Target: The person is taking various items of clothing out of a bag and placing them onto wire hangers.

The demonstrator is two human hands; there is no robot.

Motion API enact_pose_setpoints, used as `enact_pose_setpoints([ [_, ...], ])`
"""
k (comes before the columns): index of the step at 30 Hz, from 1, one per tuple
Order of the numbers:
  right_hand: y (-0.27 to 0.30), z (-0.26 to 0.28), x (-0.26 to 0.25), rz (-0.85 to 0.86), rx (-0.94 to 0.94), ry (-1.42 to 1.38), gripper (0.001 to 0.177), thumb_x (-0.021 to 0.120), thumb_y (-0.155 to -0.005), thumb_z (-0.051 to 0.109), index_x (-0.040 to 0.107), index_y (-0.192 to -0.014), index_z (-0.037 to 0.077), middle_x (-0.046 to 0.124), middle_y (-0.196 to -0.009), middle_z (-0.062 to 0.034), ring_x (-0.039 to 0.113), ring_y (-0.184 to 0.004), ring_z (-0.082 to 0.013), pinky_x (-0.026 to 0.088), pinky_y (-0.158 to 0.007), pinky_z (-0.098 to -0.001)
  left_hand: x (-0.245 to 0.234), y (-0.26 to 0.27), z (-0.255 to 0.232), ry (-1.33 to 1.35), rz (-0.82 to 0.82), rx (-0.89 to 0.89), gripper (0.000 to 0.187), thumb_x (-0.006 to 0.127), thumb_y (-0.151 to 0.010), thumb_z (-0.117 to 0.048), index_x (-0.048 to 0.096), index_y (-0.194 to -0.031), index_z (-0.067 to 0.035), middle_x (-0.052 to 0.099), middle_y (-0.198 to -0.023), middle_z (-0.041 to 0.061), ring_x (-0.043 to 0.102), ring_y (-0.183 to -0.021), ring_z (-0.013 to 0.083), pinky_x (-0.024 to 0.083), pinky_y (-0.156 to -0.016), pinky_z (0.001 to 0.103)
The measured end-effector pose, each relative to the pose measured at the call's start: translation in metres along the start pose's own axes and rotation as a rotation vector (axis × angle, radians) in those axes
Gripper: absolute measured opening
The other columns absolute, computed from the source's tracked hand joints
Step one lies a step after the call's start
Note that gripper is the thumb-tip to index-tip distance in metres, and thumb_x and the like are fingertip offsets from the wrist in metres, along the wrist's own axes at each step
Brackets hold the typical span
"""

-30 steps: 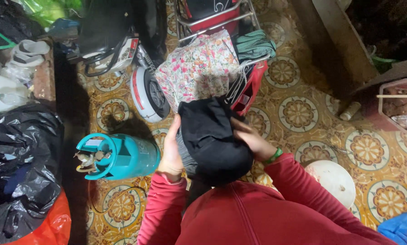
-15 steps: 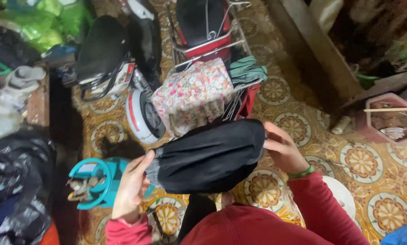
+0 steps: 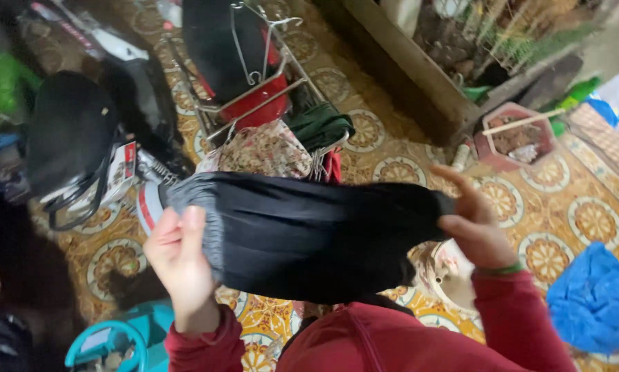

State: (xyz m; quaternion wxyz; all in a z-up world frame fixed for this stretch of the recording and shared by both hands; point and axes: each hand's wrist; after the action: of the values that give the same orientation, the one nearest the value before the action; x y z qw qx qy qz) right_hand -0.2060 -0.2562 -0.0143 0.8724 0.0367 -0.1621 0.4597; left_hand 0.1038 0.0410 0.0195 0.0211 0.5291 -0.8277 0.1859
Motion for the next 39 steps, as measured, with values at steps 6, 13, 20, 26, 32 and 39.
enact_pose_setpoints([
  [6, -0.035, 0.105, 0.037, -0.288, -0.289, -0.186, 0.058, 0.060, -0.116, 0.022, 0.029, -0.158, -0.003, 0.051, -0.140, -0.0126, 0.056, -0.129, -0.0210, 0.046, -0.120, -0.0329, 0.114, -0.022, -0.076, 0.299, 0.332, -0.229, 0.025, 0.072, -0.091, -0.010, 0.062, -0.114, -0.005, 0.066, -0.105, 0.001, 0.061, -0.094, 0.0085, 0.049, -0.086, 0.022],
  [13, -0.079, 0.053, -0.133, -0.115, -0.292, 0.249, 0.094, 0.074, -0.085, 0.003, 0.022, -0.163, 0.009, 0.046, -0.154, -0.0093, 0.049, -0.143, -0.0211, 0.038, -0.122, -0.0349, 0.224, -0.046, 0.044, -0.071, 0.694, -0.223, 0.041, 0.075, -0.098, -0.007, 0.053, -0.131, 0.003, 0.053, -0.114, 0.011, 0.049, -0.101, 0.0112, 0.042, -0.089, 0.025],
  [20, -0.162, 0.053, -0.295, -0.409, 0.029, 0.980, 0.073, 0.080, -0.088, 0.017, 0.050, -0.154, 0.005, 0.065, -0.141, -0.0145, 0.063, -0.129, -0.0235, 0.050, -0.107, -0.0324, 0.363, -0.038, 0.133, 0.127, 0.387, -0.231, 0.019, 0.073, -0.098, -0.003, 0.072, -0.114, 0.006, 0.073, -0.101, 0.000, 0.063, -0.088, 0.0052, 0.052, -0.080, 0.022],
  [26, -0.225, 0.087, -0.204, 0.326, -0.533, 1.028, 0.092, 0.091, -0.069, 0.015, 0.047, -0.147, -0.003, 0.057, -0.144, -0.0237, 0.055, -0.134, -0.0357, 0.044, -0.110, -0.0417, 0.435, -0.042, 0.160, -0.044, 0.362, -0.227, 0.024, 0.069, -0.099, -0.011, 0.070, -0.118, 0.005, 0.070, -0.103, 0.003, 0.062, -0.093, 0.0089, 0.051, -0.082, 0.024],
  [32, -0.303, 0.077, -0.206, 0.291, -0.438, 0.759, 0.057, 0.084, -0.085, 0.007, 0.058, -0.135, -0.002, 0.069, -0.126, -0.0137, 0.065, -0.118, -0.0215, 0.052, -0.104, -0.0330, 0.418, -0.085, 0.168, -0.399, 0.285, 0.166, 0.031, 0.066, -0.099, -0.009, 0.069, -0.128, 0.001, 0.059, -0.128, 0.011, 0.059, -0.122, 0.0187, 0.047, -0.107, 0.030],
  [39, -0.378, 0.103, -0.196, 0.439, -0.221, 0.477, 0.037, 0.077, -0.092, 0.006, 0.063, -0.125, -0.003, 0.071, -0.113, -0.0039, 0.065, -0.104, -0.0090, 0.053, -0.097, -0.0262, 0.388, -0.120, 0.212, -0.386, 0.116, -0.315, 0.061, 0.070, -0.091, -0.011, 0.047, -0.147, -0.008, 0.063, -0.126, 0.017, 0.058, -0.114, 0.0268, 0.046, -0.099, 0.034],
])
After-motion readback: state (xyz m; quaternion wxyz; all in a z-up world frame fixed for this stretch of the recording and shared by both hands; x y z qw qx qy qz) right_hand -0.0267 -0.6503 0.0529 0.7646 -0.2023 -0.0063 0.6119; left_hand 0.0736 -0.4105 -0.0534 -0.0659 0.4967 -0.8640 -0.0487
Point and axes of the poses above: each hand's wrist, its own y-axis away from the middle knuckle, its own x-axis out of the palm, z = x × y
